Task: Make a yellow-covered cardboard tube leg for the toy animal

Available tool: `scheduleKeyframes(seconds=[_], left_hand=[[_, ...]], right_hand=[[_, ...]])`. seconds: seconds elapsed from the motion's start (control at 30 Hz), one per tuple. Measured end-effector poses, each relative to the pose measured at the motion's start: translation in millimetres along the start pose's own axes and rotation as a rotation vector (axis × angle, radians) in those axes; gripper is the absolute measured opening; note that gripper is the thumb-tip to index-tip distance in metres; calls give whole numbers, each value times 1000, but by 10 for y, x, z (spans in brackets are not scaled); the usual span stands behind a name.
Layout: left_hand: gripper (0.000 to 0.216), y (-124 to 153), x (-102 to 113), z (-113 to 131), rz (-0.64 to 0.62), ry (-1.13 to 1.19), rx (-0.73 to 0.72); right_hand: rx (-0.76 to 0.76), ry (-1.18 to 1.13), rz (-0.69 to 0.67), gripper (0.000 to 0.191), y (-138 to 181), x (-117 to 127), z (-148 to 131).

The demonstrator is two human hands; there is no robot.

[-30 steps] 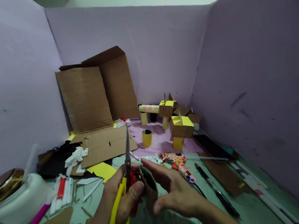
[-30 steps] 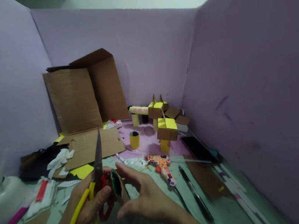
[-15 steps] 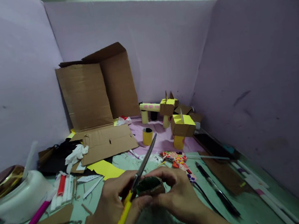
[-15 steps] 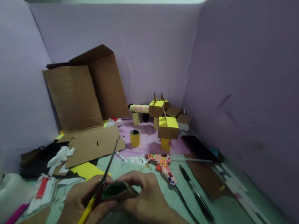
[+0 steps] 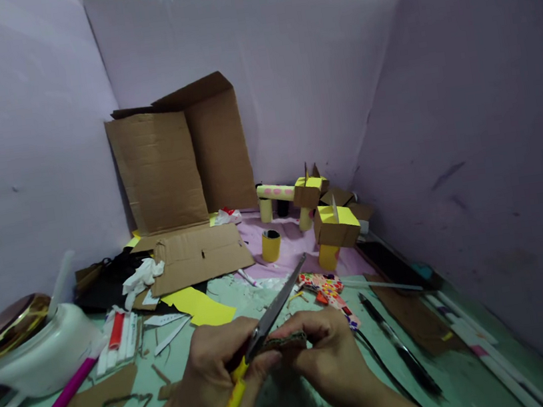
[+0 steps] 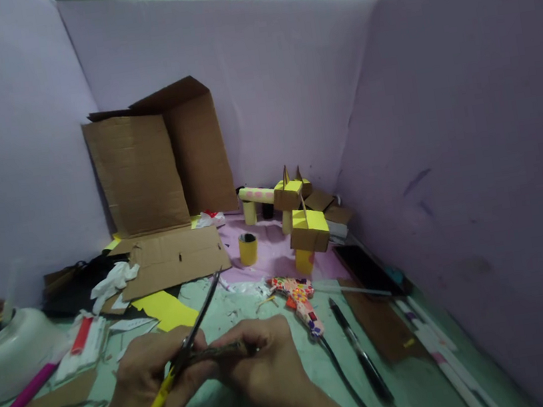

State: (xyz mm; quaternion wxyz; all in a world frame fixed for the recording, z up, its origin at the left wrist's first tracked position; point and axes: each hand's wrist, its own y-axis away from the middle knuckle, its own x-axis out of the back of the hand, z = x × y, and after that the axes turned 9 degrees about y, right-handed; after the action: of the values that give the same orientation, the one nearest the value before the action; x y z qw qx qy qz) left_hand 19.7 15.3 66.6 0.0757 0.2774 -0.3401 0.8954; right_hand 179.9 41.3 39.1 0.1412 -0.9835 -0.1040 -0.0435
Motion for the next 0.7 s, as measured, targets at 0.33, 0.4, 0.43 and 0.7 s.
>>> scheduleKeyframes(seconds=[0.33,0.4,0.43,0.7], left_hand=[[17,-15,87,-67,611,121,381],[23,-14,106,-133,803,169,391],[25,-15,98,-161,875,237,369],[40,77,-334,-99,772,735,671]], right_hand=[[-33,47,99,68,-146,263,-56],[-223,-173,289,64,-195,262,-3],[-329,-324,293,62,-208,243,18],[-261,-1021,36,29,-196,79,-19]])
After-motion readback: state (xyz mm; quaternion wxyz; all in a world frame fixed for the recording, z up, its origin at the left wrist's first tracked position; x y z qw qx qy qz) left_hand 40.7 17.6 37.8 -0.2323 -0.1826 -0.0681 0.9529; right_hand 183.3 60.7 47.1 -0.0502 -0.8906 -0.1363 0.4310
